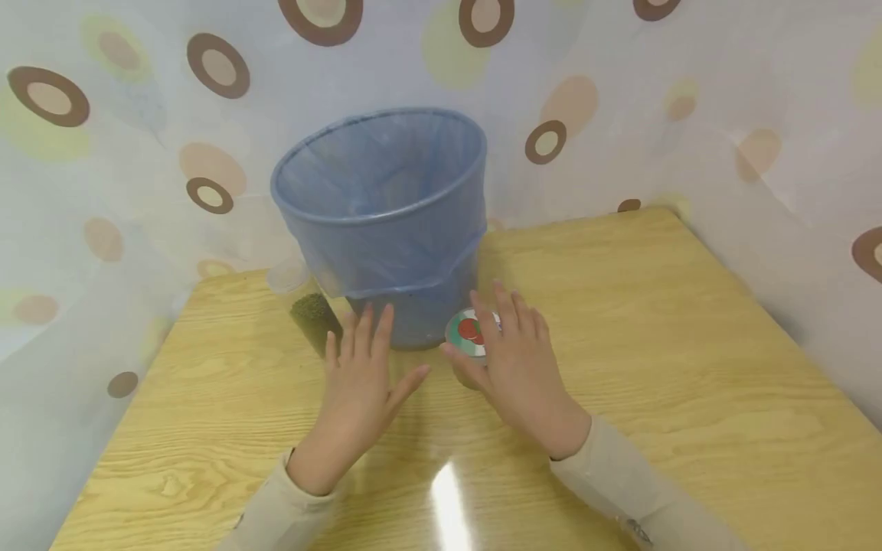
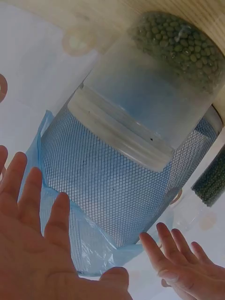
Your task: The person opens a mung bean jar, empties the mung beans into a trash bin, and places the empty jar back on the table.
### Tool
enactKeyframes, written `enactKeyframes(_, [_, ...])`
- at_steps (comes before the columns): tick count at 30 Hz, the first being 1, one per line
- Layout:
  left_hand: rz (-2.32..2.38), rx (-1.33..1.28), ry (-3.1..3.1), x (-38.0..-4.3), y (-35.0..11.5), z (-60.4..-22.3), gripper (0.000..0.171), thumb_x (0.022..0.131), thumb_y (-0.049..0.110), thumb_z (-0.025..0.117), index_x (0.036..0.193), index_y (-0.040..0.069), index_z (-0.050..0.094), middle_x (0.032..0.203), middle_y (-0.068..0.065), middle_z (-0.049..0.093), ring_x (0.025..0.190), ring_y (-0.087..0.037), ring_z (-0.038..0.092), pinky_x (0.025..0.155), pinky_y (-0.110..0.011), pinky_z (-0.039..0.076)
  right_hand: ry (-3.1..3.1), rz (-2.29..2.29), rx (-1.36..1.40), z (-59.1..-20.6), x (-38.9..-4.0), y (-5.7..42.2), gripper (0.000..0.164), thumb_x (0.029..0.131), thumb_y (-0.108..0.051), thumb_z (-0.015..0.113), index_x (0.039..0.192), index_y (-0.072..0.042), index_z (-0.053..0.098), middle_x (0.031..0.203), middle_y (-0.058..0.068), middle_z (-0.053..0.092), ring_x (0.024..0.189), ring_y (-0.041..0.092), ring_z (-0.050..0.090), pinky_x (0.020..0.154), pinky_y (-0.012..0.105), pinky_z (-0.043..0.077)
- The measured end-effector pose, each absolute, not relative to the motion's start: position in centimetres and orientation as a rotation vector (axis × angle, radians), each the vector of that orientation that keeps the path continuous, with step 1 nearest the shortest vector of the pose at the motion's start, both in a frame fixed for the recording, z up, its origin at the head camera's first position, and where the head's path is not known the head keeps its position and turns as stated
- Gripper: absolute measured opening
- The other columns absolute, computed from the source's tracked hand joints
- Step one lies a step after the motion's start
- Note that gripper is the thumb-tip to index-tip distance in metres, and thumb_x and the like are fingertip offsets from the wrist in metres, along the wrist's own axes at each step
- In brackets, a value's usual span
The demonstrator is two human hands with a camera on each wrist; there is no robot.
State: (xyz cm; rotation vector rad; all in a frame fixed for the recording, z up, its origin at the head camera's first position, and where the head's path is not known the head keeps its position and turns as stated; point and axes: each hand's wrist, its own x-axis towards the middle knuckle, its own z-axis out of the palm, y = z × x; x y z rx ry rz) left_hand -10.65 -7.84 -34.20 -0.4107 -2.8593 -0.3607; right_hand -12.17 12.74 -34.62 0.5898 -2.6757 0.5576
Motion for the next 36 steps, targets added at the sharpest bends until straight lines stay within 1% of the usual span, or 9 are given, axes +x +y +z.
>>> enactKeyframes(5, [-0.356, -0.431, -2.888, -10.8, -7.2, -34.4, 0.088, 0.092, 0.059, 0.050, 0.151, 0.001, 0.019, 0.150, -0.029, 0.027, 0.140, -0.048, 0.018, 0.110, -0.062, 0.018, -2.681, 0.650, 0.552, -35.0, -12.5, 13.0, 0.067, 0.099, -0.046, 0.046, 0.142, 0.005, 0.037, 0.148, 0.029, 0.030, 0.134, 0.048, 0.031, 0.104, 0.063, 0.029])
enactKeyframes(11, [-0.330, -0.475, -2.912, -11.1, -6.5, -34.8, 0.091, 0.091, 0.058, 0.052, 0.151, -0.002, 0.019, 0.147, -0.030, 0.032, 0.138, -0.047, 0.025, 0.109, -0.058, 0.026, -2.702, 0.695, 0.522, -35.1, -12.8, 13.2, 0.066, 0.100, -0.046, 0.045, 0.140, 0.007, 0.039, 0.145, 0.031, 0.033, 0.131, 0.049, 0.034, 0.101, 0.065, 0.030])
enactKeyframes(15, [-0.318, -0.511, -2.862, -11.3, -5.9, -35.5, 0.093, 0.089, 0.056, 0.058, 0.147, -0.007, 0.022, 0.141, -0.029, 0.040, 0.133, -0.046, 0.035, 0.106, -0.054, 0.033, -2.736, 0.725, 0.498, -35.2, -13.0, 13.3, 0.066, 0.100, -0.046, 0.043, 0.140, 0.007, 0.039, 0.145, 0.032, 0.033, 0.131, 0.050, 0.034, 0.100, 0.067, 0.030])
enactKeyframes(20, [-0.191, -0.573, -2.796, -11.9, -5.2, -36.7, 0.094, 0.087, 0.056, 0.061, 0.141, -0.015, 0.029, 0.133, -0.028, 0.050, 0.124, -0.041, 0.048, 0.101, -0.043, 0.043, -2.773, 0.807, 0.470, -35.5, -13.3, 13.6, 0.067, 0.101, -0.046, 0.040, 0.140, 0.009, 0.038, 0.143, 0.033, 0.035, 0.128, 0.051, 0.035, 0.101, 0.065, 0.030])
enactKeyframes(23, [-0.168, -0.602, -2.800, -12.3, -4.9, -37.3, 0.093, 0.086, 0.055, 0.062, 0.138, -0.016, 0.032, 0.130, -0.028, 0.052, 0.120, -0.038, 0.052, 0.099, -0.039, 0.045, -2.806, 0.889, 0.445, -35.7, -13.6, 13.8, 0.070, 0.102, -0.047, 0.038, 0.141, 0.011, 0.036, 0.142, 0.032, 0.036, 0.127, 0.051, 0.036, 0.103, 0.062, 0.030])
enactKeyframes(26, [-0.222, -0.599, -2.823, -12.7, -4.6, -37.7, 0.092, 0.085, 0.052, 0.065, 0.136, -0.017, 0.033, 0.127, -0.028, 0.054, 0.117, -0.036, 0.055, 0.096, -0.038, 0.047, -2.848, 0.988, 0.405, -36.0, -14.0, 14.0, 0.075, 0.102, -0.050, 0.035, 0.142, 0.013, 0.032, 0.144, 0.032, 0.034, 0.130, 0.051, 0.033, 0.105, 0.061, 0.029])
enactKeyframes(29, [-0.286, -0.595, -2.841, -13.2, -4.4, -38.1, 0.088, 0.084, 0.050, 0.068, 0.134, -0.016, 0.035, 0.119, -0.026, 0.058, 0.108, -0.033, 0.060, 0.089, -0.036, 0.051, -2.884, 1.083, 0.368, -36.3, -14.3, 14.5, 0.078, 0.102, -0.051, 0.031, 0.143, 0.015, 0.027, 0.145, 0.035, 0.030, 0.133, 0.052, 0.028, 0.105, 0.062, 0.027])
enactKeyframes(32, [-0.352, -0.612, -2.858, -13.8, -4.2, -38.5, 0.082, 0.083, 0.048, 0.070, 0.128, -0.014, 0.039, 0.107, -0.022, 0.062, 0.095, -0.029, 0.065, 0.077, -0.032, 0.055, -2.913, 1.178, 0.354, -36.5, -14.6, 14.9, 0.080, 0.102, -0.052, 0.029, 0.143, 0.017, 0.024, 0.145, 0.036, 0.030, 0.133, 0.053, 0.028, 0.105, 0.063, 0.027])
enactKeyframes(36, [-0.488, -0.649, -2.876, -14.6, -4.1, -39.2, 0.077, 0.081, 0.044, 0.074, 0.122, -0.012, 0.042, 0.094, -0.017, 0.064, 0.081, -0.025, 0.067, 0.063, -0.029, 0.055, -2.962, 1.293, 0.352, -36.7, -14.7, 15.4, 0.083, 0.101, -0.054, 0.030, 0.143, 0.018, 0.021, 0.145, 0.036, 0.030, 0.126, 0.051, 0.041, 0.101, 0.061, 0.035])
